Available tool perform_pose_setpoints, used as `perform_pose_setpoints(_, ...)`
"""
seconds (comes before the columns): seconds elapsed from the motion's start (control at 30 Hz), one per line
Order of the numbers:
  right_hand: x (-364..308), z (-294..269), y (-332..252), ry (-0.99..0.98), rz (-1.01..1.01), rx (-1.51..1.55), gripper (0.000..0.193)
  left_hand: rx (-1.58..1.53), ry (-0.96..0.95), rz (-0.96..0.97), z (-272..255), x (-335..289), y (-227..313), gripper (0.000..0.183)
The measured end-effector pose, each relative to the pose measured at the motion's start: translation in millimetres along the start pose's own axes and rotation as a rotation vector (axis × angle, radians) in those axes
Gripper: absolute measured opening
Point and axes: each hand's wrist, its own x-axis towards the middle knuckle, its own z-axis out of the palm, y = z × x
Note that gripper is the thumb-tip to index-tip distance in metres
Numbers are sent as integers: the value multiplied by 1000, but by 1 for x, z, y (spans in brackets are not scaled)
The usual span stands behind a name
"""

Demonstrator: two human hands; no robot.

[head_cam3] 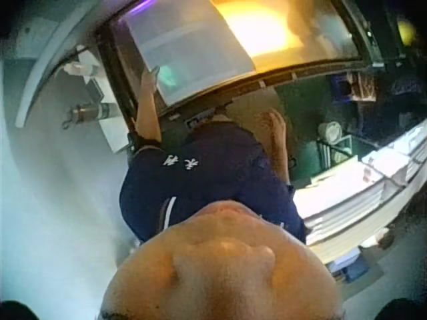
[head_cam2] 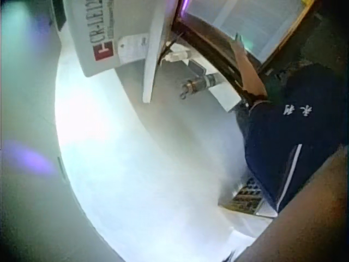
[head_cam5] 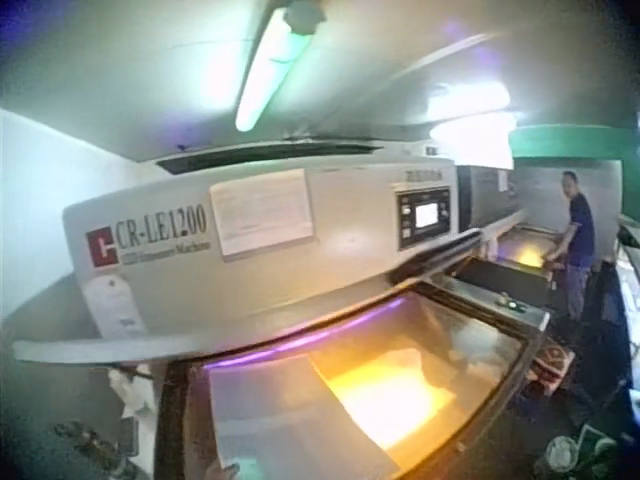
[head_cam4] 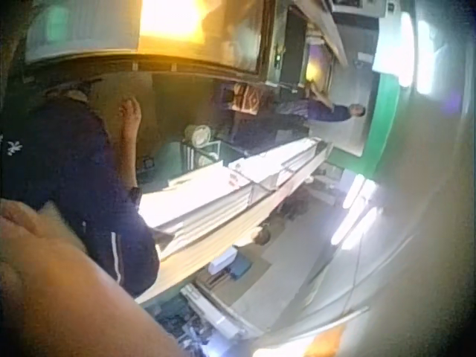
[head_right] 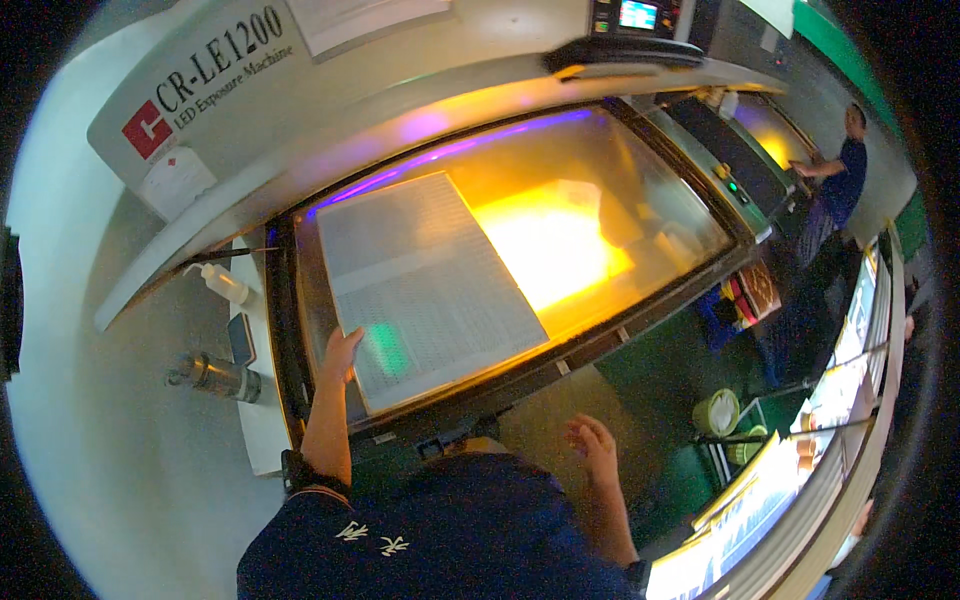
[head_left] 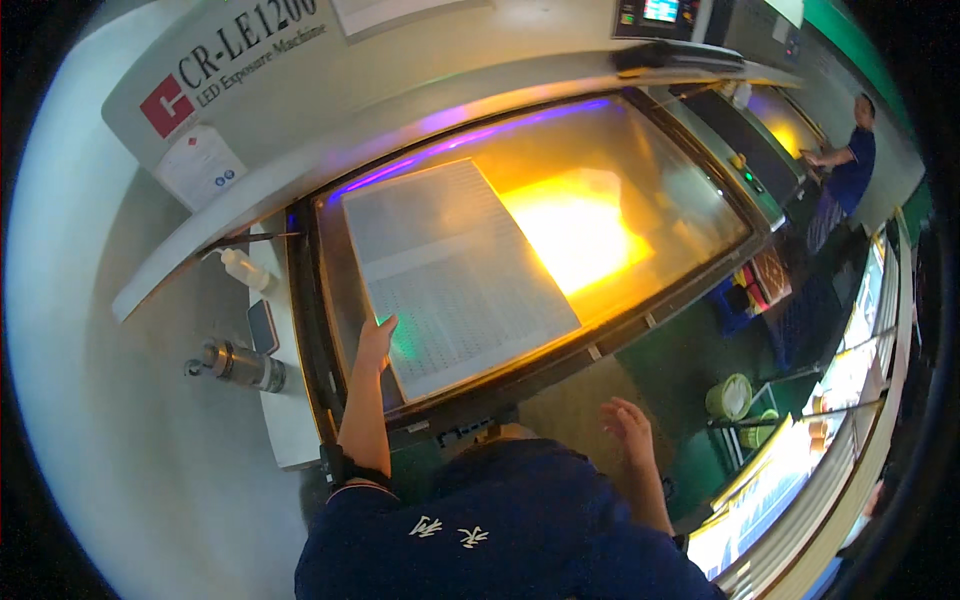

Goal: Operating an industrial UV/LED exposure machine for printed circuit boards or plates.

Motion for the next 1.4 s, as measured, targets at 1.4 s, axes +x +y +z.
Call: perform_pose_setpoints(1.4, 156, -28, -86, -520, -416, -2070, 41, 918, -624, 392, 311, -35, 47, 68)
